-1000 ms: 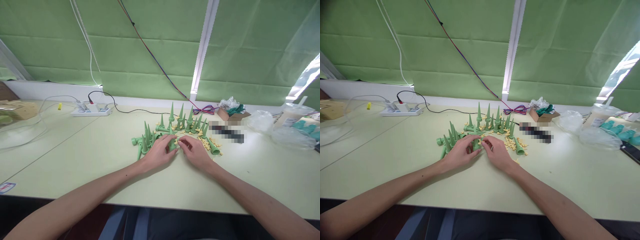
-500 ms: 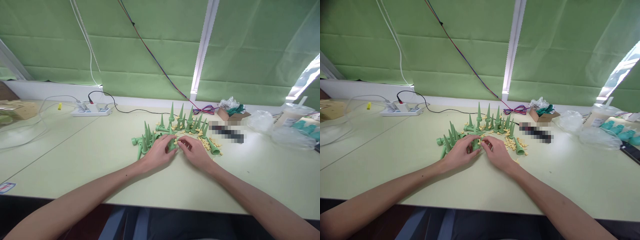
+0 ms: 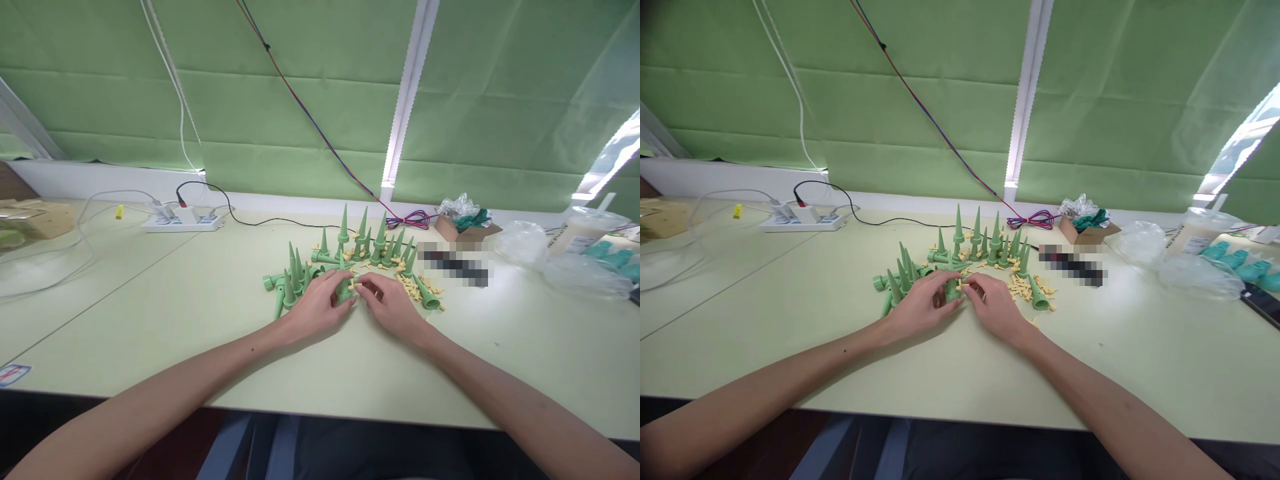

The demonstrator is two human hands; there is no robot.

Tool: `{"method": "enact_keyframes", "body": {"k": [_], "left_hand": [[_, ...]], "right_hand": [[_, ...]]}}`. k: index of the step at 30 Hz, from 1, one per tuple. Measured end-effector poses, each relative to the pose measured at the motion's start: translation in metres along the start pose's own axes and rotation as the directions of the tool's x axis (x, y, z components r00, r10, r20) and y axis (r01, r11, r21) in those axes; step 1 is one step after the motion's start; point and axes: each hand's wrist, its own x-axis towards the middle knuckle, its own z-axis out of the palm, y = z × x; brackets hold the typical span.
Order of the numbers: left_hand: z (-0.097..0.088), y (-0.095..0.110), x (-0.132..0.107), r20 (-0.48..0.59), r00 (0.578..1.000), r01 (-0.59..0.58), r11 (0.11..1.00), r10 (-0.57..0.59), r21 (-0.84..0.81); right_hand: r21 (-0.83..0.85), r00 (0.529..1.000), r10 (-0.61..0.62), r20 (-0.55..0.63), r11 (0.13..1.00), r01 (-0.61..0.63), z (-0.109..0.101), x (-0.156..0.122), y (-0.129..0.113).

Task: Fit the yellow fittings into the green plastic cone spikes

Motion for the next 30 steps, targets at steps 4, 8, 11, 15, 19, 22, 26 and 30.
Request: {"method": "enact_keyframes", "body": {"k": [4,8,11,15,19,22,26,30], "left_hand": [[0.0001,0.0003,-0.0004,0.008,1.000,0.016,1.000,-0.016,0.009],[-0.0002,0.0013,-0.0007,0.012,1.000,0.026,1.000,-0.026,0.000],[-0.0004,0.0016,-0.0006,0.006,1.000,0.024,1.000,-0.024,-0.004],[-0.0002,0.0011,-0.0002,0.005,1.000,0.022,1.000,-0.022,0.002],[0.0006,0.0003,-0.0002,0.002,1.000,0.014,1.000,-0.014,0.015],[0.0006,0.0001,-0.0003,0.004,1.000,0.005,1.000,-0.005,0.016],[-0.0004,0.0011,-0.0003,0.008,1.000,-0.005,1.000,0.005,0.008],[-0.0008,0.0018,-0.0004,0.012,1.000,-0.020,1.000,0.020,0.002]], "right_hand": [[-0.013,1.000,0.014,0.024,1.000,-0.014,0.0001,0.0003,-0.0001],[-0.004,0.999,0.033,0.038,0.999,-0.033,0.0001,0.0006,0.0001],[0.020,0.999,0.034,0.029,0.999,-0.035,0.0002,0.0003,0.0007],[0.026,0.999,0.016,0.031,1.000,-0.017,0.0004,0.0000,0.0028],[0.015,0.999,0.007,0.036,1.000,-0.007,0.0007,0.0005,0.0043],[0.014,0.999,0.012,0.039,1.000,-0.012,0.0010,0.0008,0.0048],[0.021,0.999,0.023,0.049,0.999,-0.024,0.0005,0.0005,0.0039],[0.017,0.997,0.036,0.066,0.999,-0.037,-0.0007,0.0009,0.0016]]}}
